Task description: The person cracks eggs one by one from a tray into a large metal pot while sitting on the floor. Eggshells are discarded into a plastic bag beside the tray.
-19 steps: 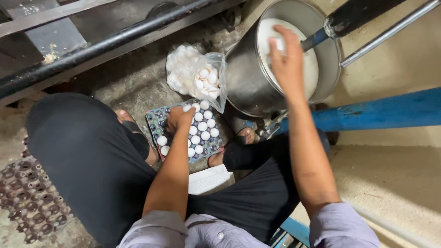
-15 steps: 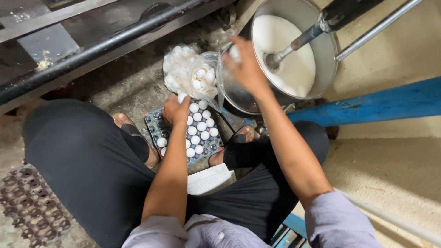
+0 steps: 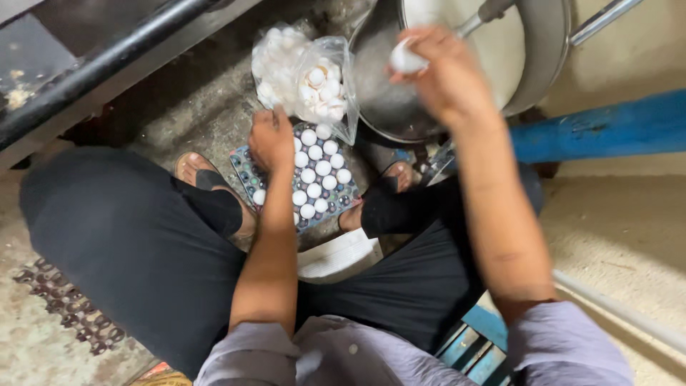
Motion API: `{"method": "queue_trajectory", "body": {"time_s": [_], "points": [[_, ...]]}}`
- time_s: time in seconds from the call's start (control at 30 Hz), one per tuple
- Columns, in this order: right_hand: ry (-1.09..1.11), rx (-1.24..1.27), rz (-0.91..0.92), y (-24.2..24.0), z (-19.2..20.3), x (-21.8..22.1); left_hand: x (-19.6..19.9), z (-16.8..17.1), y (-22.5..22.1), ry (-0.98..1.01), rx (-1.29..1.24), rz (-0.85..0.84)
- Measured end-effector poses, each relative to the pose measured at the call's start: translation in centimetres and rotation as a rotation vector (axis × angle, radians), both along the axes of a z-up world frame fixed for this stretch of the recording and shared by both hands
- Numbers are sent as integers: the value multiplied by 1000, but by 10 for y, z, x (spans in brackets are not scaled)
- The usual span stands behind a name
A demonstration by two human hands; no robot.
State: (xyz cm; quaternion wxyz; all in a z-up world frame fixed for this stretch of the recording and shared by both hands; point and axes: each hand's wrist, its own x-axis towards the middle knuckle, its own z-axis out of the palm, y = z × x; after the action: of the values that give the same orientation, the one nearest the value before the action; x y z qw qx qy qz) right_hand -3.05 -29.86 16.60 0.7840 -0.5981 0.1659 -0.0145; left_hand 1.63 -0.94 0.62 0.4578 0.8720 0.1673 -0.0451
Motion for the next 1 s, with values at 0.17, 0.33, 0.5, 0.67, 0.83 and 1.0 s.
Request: {"method": "queue_trajectory", "body": {"time_s": [0.17,0.33,0.5,0.67,0.83,1.0], "points": [[-307,-1025,-282,-48,19,-11,-46,-60,19,442,350,-194],[-6,-505,-17,-33,0,-10,-75,-78,7,496,472,-297],[67,73,-206,-57,37,-11,-85,-94,17,484,520,-268],[103,222,-142,-64,50,-10,-89,-118,22,446,588,-324],[175,-34,-154,-55,41,-9,-80,-116,28,621,601,-217],[166,-135,-166,-55,32,-12,-80,-117,39,592,438,-178]]}}
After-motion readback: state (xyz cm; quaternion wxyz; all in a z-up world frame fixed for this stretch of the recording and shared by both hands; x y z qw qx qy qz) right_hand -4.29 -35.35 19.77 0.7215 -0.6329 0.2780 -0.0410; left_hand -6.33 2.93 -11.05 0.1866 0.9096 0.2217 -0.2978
